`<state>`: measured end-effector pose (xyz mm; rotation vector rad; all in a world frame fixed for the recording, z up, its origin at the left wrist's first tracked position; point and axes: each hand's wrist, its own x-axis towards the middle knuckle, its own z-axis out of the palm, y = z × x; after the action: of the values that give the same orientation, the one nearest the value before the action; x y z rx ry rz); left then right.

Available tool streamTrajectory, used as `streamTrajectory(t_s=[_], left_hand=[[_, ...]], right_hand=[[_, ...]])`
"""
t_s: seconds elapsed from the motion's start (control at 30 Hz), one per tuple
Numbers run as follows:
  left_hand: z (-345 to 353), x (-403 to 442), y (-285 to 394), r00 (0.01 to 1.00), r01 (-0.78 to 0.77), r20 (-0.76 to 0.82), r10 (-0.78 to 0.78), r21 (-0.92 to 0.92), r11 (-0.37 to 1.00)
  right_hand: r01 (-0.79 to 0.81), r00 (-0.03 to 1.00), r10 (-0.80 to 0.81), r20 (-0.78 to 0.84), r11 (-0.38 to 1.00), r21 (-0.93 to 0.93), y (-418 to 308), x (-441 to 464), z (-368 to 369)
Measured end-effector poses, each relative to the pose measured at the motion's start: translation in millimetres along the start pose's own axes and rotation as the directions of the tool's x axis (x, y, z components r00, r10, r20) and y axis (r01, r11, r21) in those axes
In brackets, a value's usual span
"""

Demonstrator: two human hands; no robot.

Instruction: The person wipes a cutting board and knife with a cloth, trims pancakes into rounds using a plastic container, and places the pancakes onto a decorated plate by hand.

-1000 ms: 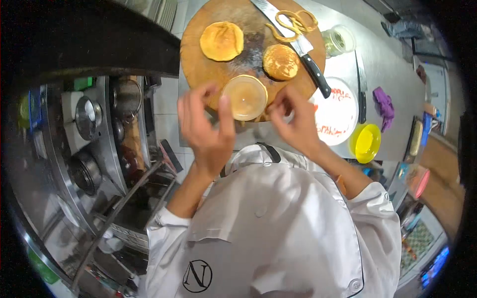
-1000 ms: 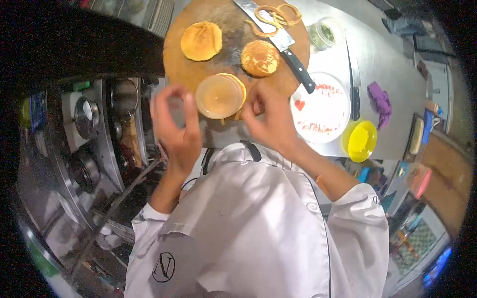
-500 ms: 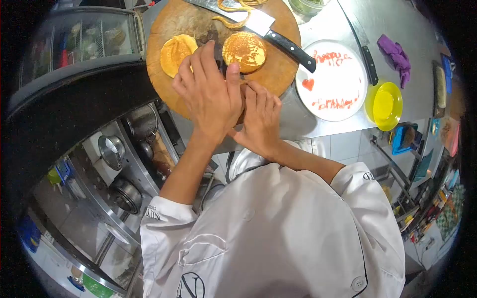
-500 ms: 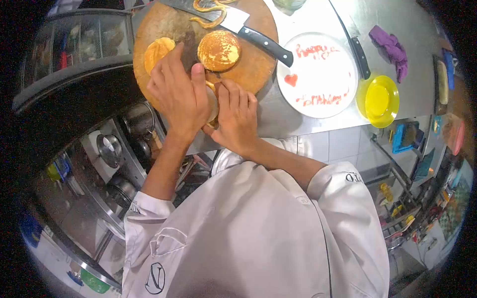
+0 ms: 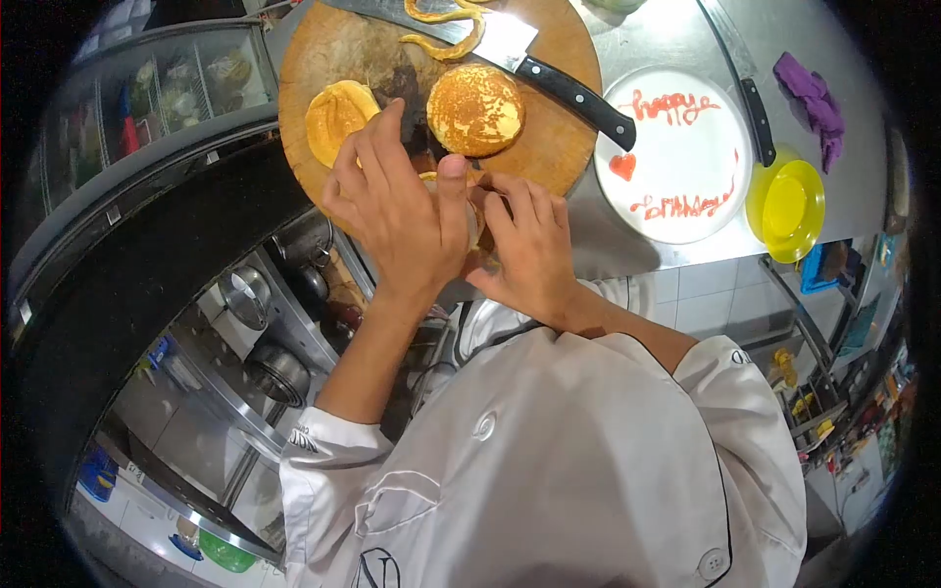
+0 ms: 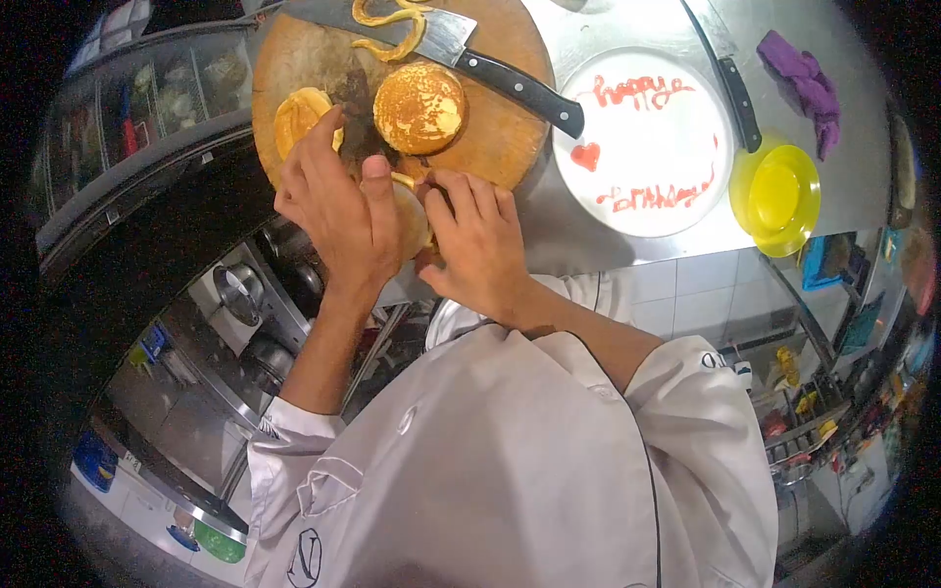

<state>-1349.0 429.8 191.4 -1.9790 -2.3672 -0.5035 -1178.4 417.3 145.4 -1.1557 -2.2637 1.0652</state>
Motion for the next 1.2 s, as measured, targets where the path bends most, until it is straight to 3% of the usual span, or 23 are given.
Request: streamTrajectory(t_s=[0.73, 0.8, 0.93, 0.97, 1.0, 1.07, 1.13, 1.2], left_hand=[[-3, -1, 2, 0.998, 0.012, 0.065, -0.013, 0.016, 1.000], [4, 3, -1, 0.969, 0.243, 0.058, -0.241, -0.023, 0.970], [4, 7, 10, 0.953, 0.299, -0.080, -0.291, 0.139, 0.944], [-3, 1, 12, 0.998, 0.056, 0.005, -0.057, 0.058, 0.997], [-7, -4, 14, 0.980, -0.184, 0.071, 0.187, -0.040, 0.982], [-2, 3, 11, 0.986, -0.134, 0.100, 0.135, -0.016, 0.991], [7, 10, 14, 0.965, 0.259, -0.053, -0.258, 0.021, 0.966], [2, 2, 14, 0.960, 0.275, -0.056, -0.273, 0.040, 0.960]], right_hand=[[0.064, 0.995, -0.068, 0.078, 0.997, 0.054, 10, 8, -18], [0.071, 0.995, -0.078, 0.066, 0.991, 0.109, 13, 12, -22], [0.084, 0.995, -0.096, 0.040, 0.967, 0.240, 14, 13, -28], [0.090, 0.994, -0.102, 0.038, 0.967, 0.238, 17, 14, -30], [0.107, 0.993, -0.116, 0.016, 0.953, 0.285, 19, 13, -32], [0.121, 0.992, -0.126, -0.007, 0.933, 0.340, 20, 13, -30], [0.070, 0.997, -0.077, 0.002, 0.912, 0.404, 22, 13, -32], [0.084, 0.996, -0.094, 0.007, 0.918, 0.386, 22, 13, -33]])
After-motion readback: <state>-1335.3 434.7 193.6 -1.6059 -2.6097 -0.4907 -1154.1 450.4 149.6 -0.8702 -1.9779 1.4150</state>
